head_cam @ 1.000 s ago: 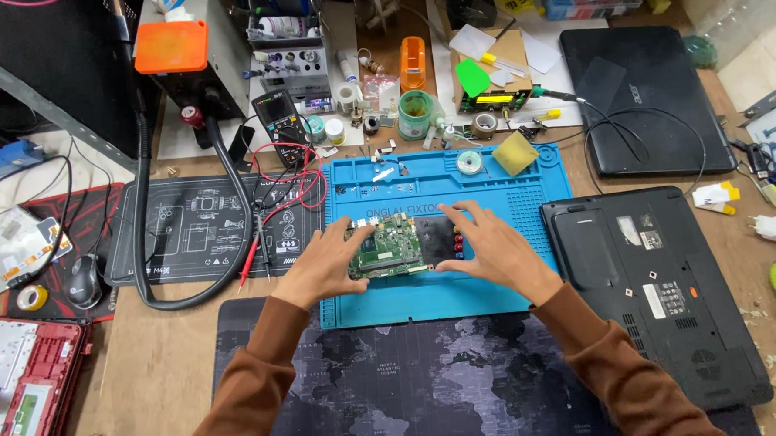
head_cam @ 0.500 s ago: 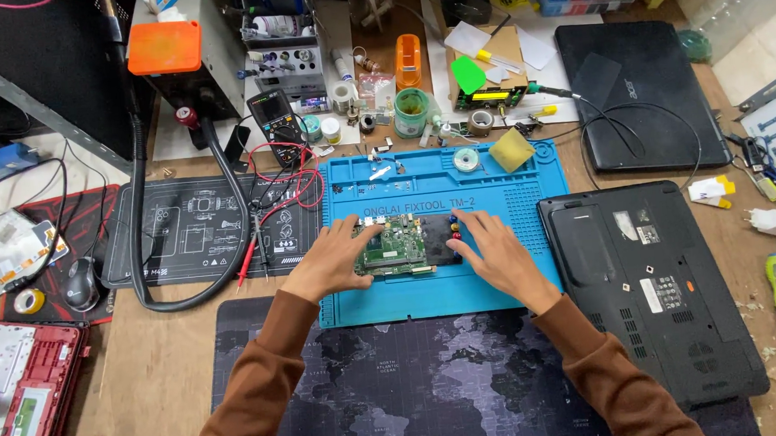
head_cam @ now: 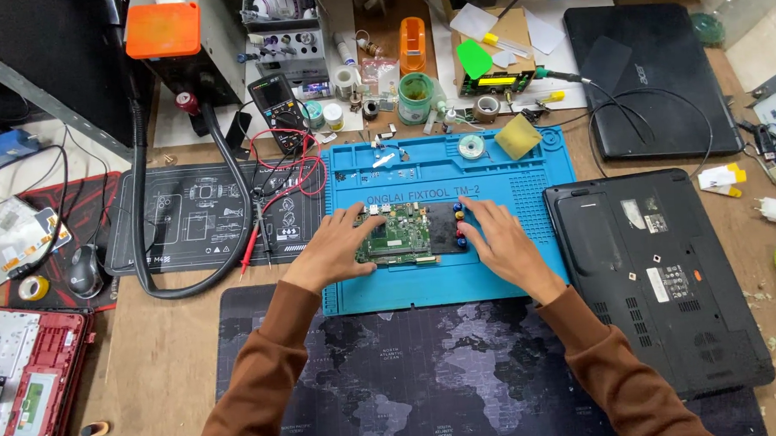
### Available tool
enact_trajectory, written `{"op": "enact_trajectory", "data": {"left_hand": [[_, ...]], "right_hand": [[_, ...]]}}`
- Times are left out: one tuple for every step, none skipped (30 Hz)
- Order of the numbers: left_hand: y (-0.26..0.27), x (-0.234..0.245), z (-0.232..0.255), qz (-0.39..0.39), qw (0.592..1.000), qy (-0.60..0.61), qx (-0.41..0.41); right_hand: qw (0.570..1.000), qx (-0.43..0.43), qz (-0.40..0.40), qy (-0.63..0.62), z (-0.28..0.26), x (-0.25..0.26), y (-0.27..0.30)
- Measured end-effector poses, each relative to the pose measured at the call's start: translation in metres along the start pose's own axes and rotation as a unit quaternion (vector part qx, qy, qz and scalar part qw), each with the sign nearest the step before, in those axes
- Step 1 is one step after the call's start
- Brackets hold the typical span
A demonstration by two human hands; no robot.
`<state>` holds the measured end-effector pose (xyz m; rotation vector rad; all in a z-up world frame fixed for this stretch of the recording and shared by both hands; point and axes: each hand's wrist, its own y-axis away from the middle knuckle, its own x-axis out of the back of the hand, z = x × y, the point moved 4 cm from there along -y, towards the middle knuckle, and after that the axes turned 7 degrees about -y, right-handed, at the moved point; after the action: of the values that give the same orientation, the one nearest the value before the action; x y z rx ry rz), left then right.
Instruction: Repairing a laptop motherboard using a heat gun and tweezers at a soldering station.
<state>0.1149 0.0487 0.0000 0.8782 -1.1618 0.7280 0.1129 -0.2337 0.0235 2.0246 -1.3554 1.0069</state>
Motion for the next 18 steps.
{"op": "enact_trajectory", "data": {"left_hand": [[0.002,0.002,0.001,0.0,1.0,0.001,0.001],[0.003,0.004,0.002,0.002,1.0,0.003,-0.002],[0.005,0.006,0.003,0.005,1.0,0.005,-0.005],[0.006,0.005,0.003,0.006,1.0,0.005,-0.002],[0.007,0.004,0.003,0.011,1.0,0.006,-0.004],[0.006,0.004,0.003,0.016,1.0,0.007,-0.007],[0.006,0.004,0.002,0.018,1.0,0.006,-0.006],[0.007,0.002,0.001,0.024,1.0,0.001,-0.01],[0.008,0.001,0.001,0.031,0.999,-0.004,-0.015],[0.009,0.002,0.002,0.032,0.999,-0.004,-0.012],[0.011,0.004,0.003,0.043,0.999,0.0,-0.018],[0.014,0.007,0.003,0.053,0.998,0.004,-0.022],[0.015,0.007,0.003,0.053,0.998,0.004,-0.018],[0.016,0.008,0.002,0.062,0.998,0.02,-0.021],[0.017,0.01,0.001,0.07,0.997,0.036,-0.024],[0.015,0.004,-0.003,0.07,0.997,0.037,-0.019],[0.012,0.0,-0.008,0.091,0.995,0.044,-0.016],[0.009,-0.004,-0.012,0.112,0.992,0.051,-0.014]], "right_hand": [[1.0,0.0,-0.001,0.0,-0.002,0.001,0.0],[1.0,0.002,-0.001,-0.008,-0.004,0.003,0.0],[1.0,0.003,-0.001,-0.015,-0.006,0.004,0.0],[1.0,0.005,-0.002,-0.015,-0.005,0.002,0.001],[1.0,0.001,0.006,-0.03,-0.004,0.002,0.001],[0.999,-0.004,0.016,-0.045,-0.003,0.002,0.001],[0.999,-0.003,0.016,-0.044,-0.009,0.005,0.0],[0.996,0.007,0.05,-0.067,-0.015,0.009,0.001],[0.992,0.016,0.083,-0.091,-0.021,0.013,0.003],[0.992,0.018,0.082,-0.091,-0.019,0.01,0.002],[0.988,0.034,0.122,-0.089,-0.018,0.01,0.002],[0.982,0.051,0.161,-0.088,-0.018,0.009,0.001],[0.982,0.055,0.158,-0.089,-0.019,0.007,0.002],[0.977,0.07,0.181,-0.084,-0.021,0.006,0.001],[0.972,0.086,0.204,-0.08,-0.023,0.005,0.001],[0.972,0.09,0.2,-0.081,-0.029,0.002,-0.001],[0.97,0.096,0.204,-0.09,-0.035,-0.001,-0.003],[0.968,0.101,0.21,-0.099,-0.04,-0.003,-0.004]]}}
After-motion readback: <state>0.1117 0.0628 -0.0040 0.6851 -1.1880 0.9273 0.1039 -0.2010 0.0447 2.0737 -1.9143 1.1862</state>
